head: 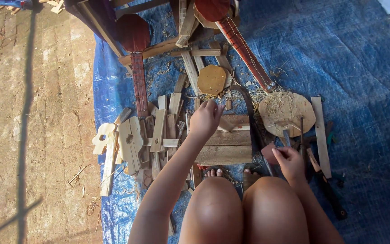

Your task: The person sands a small wooden component for a stringed instrument by hand.

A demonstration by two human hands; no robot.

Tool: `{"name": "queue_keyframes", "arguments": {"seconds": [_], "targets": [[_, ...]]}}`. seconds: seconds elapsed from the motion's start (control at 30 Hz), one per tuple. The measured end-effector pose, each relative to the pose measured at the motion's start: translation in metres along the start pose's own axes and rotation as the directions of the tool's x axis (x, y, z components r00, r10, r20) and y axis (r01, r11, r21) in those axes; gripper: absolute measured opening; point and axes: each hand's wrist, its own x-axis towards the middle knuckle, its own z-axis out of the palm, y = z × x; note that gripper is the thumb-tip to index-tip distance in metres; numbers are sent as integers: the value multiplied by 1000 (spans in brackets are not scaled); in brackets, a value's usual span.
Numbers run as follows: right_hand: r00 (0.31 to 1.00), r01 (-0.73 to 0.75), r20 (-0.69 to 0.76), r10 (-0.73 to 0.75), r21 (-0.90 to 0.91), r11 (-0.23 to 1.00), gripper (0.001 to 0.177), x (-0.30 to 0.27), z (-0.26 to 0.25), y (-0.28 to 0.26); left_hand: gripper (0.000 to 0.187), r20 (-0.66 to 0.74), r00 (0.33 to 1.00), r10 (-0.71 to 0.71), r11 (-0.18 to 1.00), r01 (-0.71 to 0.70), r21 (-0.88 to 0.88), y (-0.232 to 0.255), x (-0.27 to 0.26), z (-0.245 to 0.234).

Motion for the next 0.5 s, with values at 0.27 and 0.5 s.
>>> {"name": "queue_keyframes", "arguments": {"seconds": [0.27, 0.5], "targets": [[926, 366, 46, -374, 131, 921, 35, 64, 57, -188, 69, 322, 926, -196, 979, 202, 15, 46, 61, 1], [934, 221, 190, -303, 359, 907, 29, 69, 80, -231, 32, 111, 987, -114, 987, 99, 128, 38, 69, 53]]}}
